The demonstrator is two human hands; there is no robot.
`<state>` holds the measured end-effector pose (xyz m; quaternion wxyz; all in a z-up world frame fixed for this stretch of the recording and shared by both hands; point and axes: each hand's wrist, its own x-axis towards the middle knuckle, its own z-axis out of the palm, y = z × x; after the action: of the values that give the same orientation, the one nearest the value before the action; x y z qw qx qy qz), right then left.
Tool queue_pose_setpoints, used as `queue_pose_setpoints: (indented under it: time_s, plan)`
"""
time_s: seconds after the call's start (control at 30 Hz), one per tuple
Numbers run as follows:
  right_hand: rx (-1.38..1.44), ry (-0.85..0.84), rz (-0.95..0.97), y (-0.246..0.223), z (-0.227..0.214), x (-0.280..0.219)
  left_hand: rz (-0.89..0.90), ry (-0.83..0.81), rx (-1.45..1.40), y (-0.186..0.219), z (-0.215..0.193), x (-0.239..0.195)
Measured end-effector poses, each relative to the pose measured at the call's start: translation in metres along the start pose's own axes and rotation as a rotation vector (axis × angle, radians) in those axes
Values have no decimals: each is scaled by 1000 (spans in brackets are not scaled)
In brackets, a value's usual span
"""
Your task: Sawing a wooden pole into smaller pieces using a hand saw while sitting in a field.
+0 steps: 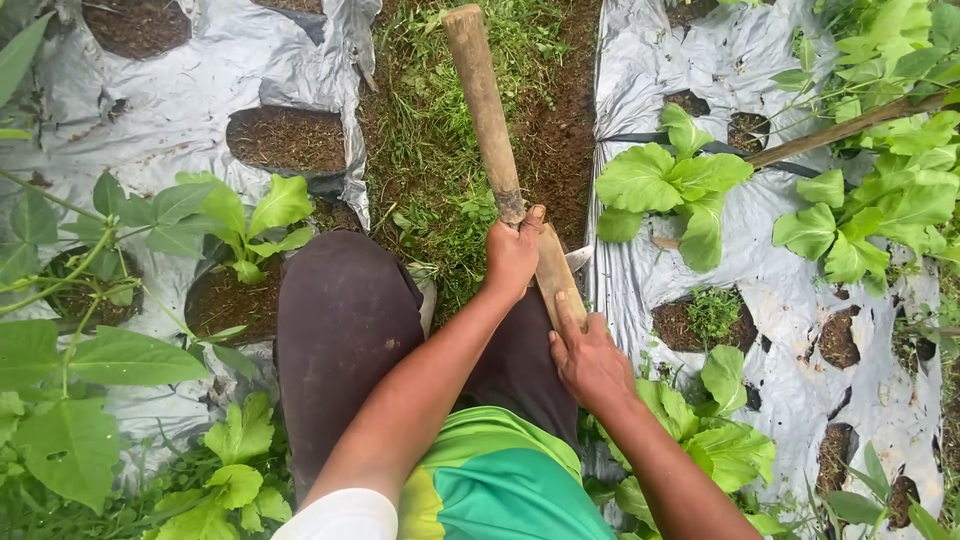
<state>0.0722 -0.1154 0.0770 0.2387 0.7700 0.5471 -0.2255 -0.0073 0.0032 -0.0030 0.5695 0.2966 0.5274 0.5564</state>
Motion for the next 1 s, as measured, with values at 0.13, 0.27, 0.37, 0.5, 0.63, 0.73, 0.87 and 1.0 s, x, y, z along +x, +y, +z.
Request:
queue_pose_setpoints:
  time_s: [0.13,0.27,0.37,0.5,0.63,0.73,0.87,1.0]
  plan:
    - [49,86,-35,-2,-10,42,38,-19,87,-12,7,4]
    - [24,92,-34,-3,-16,27,47,-4,42,2,8,4]
    - [-9,-8,9,4,-1,-3,19,-8,36,5,0,-2]
    - [3,32,-14,4,-6,22,36,-23,50,5,5,-1]
    - [-2,106,-39,1,-12,43,45,-11,36,-6,10,1]
    - [-7,28,4,8,1,6,36,-3,18,1,4,1]
    - [6,-4,29,1,-3,1,39,-18,6,1,1,4]
    - [12,100,-1,1,-7,31,54,-29,47,-4,9,-2]
